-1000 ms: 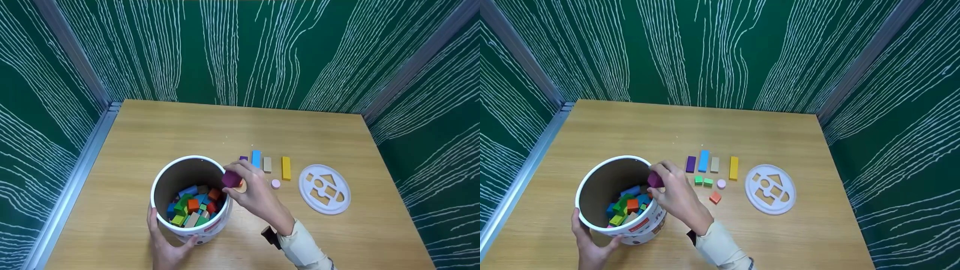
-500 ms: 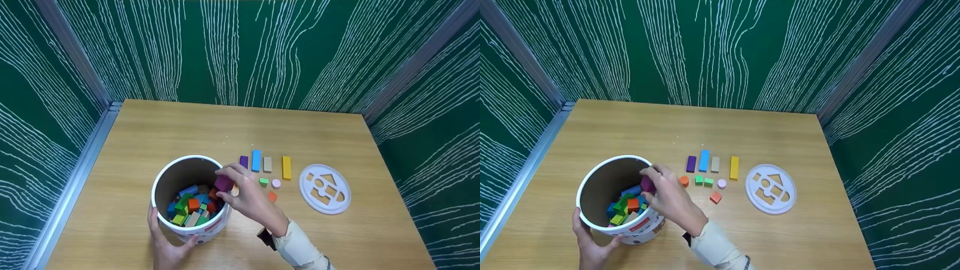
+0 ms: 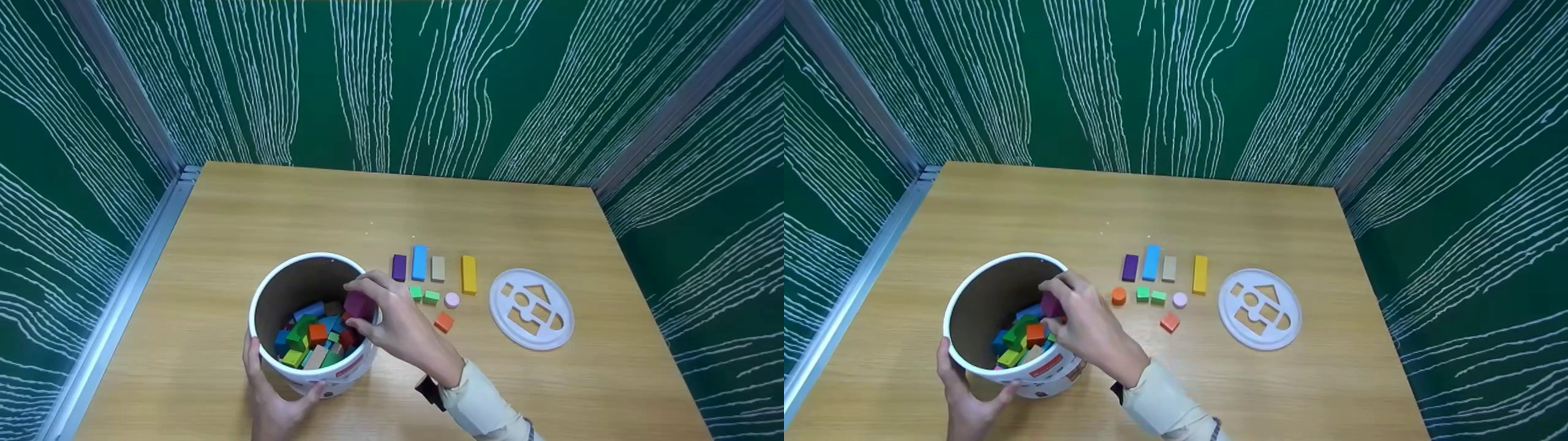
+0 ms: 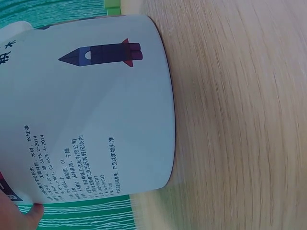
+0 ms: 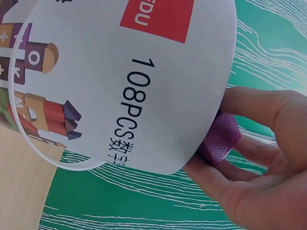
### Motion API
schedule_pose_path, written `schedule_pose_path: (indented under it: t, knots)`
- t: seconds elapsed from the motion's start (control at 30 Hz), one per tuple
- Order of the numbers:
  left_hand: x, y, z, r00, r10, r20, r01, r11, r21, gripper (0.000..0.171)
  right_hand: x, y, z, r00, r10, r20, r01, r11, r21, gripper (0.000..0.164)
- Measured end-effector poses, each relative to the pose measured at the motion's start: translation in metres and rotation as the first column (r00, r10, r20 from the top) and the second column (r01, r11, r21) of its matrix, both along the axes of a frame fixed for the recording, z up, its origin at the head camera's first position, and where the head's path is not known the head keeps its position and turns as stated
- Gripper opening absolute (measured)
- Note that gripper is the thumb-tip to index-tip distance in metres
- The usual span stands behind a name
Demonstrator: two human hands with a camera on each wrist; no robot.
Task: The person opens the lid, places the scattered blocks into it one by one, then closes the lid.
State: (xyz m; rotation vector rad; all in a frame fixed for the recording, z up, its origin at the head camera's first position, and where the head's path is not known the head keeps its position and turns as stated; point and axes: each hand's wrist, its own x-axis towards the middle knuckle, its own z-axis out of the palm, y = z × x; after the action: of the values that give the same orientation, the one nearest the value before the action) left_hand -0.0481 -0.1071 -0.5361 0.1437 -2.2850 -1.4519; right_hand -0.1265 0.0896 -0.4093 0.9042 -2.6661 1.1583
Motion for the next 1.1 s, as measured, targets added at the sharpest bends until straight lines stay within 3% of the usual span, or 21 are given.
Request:
schedule_pose_path:
  t: [0.7, 0.9, 1.1]
  knots:
    - [-0.001, 0.000, -0.001, 0.999, -0.026, -0.028, 0.026, 1.000, 0.005, 0.114, -0.003, -0.011, -0.005, 0.995, -0.005, 0.095, -0.004, 0.996, 0.090, 0.041]
    - [-0.001, 0.000, -0.001, 1.000, -0.015, -0.026, 0.015, 1.000, -0.003, 0.114, -0.004, -0.013, -0.008, 0.998, 0.008, 0.067, -0.014, 0.996, 0.089, 0.038]
    - [-0.001, -0.002, -0.006, 0.995, -0.022, -0.094, 0.022, 1.000, -0.003, 0.117, -0.005, -0.015, -0.010, 0.999, 0.029, 0.013, -0.030, 0.997, 0.071, 0.031]
